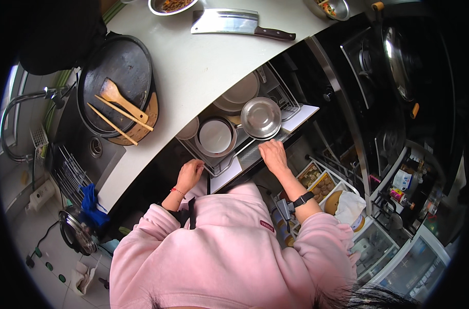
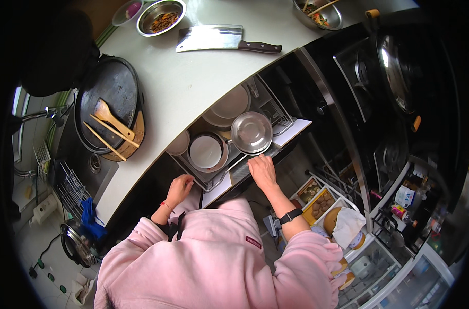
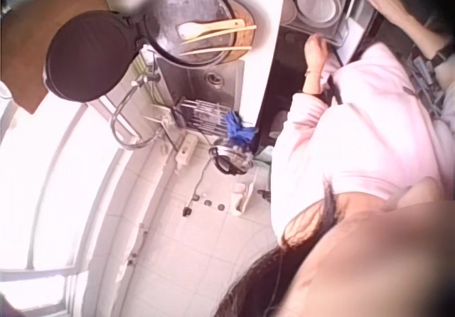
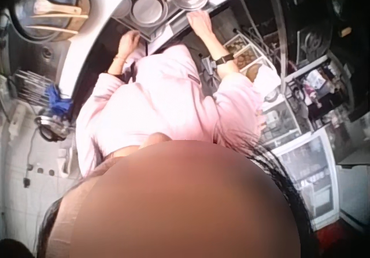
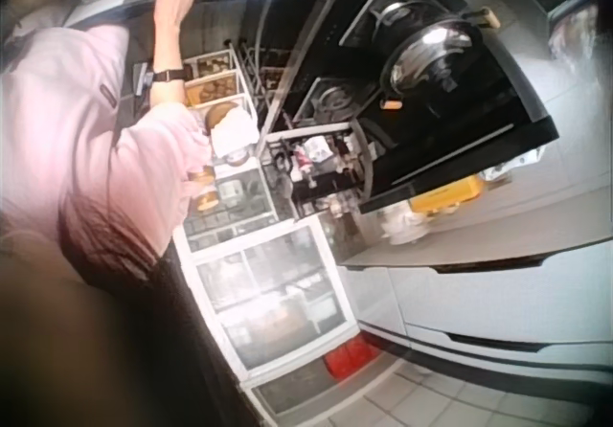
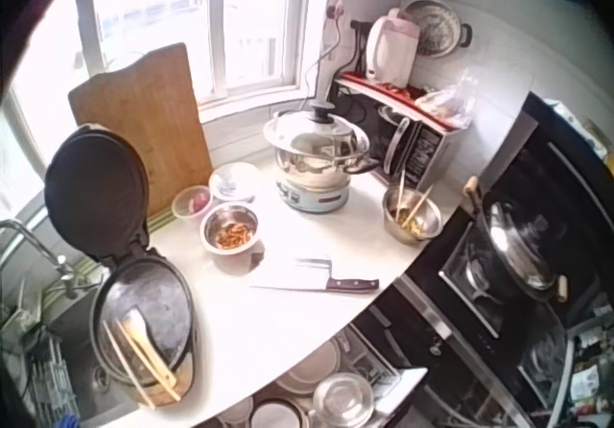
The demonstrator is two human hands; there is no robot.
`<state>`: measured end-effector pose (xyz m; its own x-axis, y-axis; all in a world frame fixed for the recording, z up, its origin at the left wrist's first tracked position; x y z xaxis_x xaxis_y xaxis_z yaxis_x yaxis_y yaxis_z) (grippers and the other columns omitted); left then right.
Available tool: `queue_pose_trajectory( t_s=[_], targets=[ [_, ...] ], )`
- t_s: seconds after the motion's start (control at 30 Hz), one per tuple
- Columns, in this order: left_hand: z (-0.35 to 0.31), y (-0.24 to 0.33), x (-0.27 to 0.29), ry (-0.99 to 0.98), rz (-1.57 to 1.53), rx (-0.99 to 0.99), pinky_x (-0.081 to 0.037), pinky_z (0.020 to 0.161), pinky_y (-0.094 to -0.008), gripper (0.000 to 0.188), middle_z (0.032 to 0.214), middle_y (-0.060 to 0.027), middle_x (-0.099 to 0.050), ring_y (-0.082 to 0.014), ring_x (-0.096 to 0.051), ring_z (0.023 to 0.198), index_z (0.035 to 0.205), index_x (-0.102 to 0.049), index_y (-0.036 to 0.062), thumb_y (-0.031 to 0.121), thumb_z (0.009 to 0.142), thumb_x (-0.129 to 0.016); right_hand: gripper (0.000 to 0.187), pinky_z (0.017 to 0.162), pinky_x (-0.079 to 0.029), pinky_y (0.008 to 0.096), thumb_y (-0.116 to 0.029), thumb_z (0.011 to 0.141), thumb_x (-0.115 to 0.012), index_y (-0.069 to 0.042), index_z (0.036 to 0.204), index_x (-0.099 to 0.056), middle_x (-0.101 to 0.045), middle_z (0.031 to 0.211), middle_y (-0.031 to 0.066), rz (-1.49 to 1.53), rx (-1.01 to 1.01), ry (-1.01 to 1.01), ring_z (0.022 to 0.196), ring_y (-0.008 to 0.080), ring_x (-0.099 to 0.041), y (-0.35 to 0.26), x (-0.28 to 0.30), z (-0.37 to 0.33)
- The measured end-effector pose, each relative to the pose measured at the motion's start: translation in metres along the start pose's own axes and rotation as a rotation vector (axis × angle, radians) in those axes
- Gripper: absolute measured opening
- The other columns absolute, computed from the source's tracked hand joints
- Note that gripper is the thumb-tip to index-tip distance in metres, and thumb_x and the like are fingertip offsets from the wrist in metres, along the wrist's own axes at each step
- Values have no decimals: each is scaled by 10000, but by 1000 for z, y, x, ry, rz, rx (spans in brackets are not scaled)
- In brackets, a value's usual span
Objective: The person washes a metal bowl, chopsticks, and a wooden spatula at the sink using a blue cloth and running water, then places the bowl in a drawer. They later clean the interior of a sandwich press with a cloth and wipe its exterior.
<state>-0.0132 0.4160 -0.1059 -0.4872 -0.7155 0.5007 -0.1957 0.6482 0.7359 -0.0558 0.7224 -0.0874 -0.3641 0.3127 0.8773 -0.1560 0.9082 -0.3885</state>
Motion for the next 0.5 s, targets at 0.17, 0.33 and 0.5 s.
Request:
queue_pose_trajectory(
  t_s=[0.17,0.33,0.5],
  targets=[
    [-8,-24,-11,-36,9,93,-503,713,-374,168,862,-139,-641,-299,-627,789,934,-629,12,69,778,-608,163,769,-402,377,-105,743,-664,-78,902,-642,-631,841,68,39,0,84,853,252,-558,5,-1,0],
    [1,-48,-16,42,-42,209,-502,725,-373,226,904,-152,-641,-293,-633,801,1004,-606,9,97,796,-616,171,781,-394,378,-98,738,-666,-75,906,-640,-632,852,67,69,-8,78,863,253,-559,7,-1,-9],
    [20,-74,-8,307,18,186,-479,768,-380,414,951,-174,-628,-322,-608,848,1163,-492,-38,174,830,-618,177,802,-393,373,-77,721,-664,-70,896,-635,-621,872,63,104,-42,122,921,238,-549,16,-3,-28]
  ],
)
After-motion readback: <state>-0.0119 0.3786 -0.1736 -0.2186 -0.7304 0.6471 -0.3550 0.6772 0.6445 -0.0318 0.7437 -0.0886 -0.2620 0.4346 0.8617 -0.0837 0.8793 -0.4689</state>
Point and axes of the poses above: each hand's wrist, its own z-axis towards the middle knuckle, its own x-axis out of the back of the hand, y = z × x, the point moved 4 cm from there along z, towards the middle knuckle
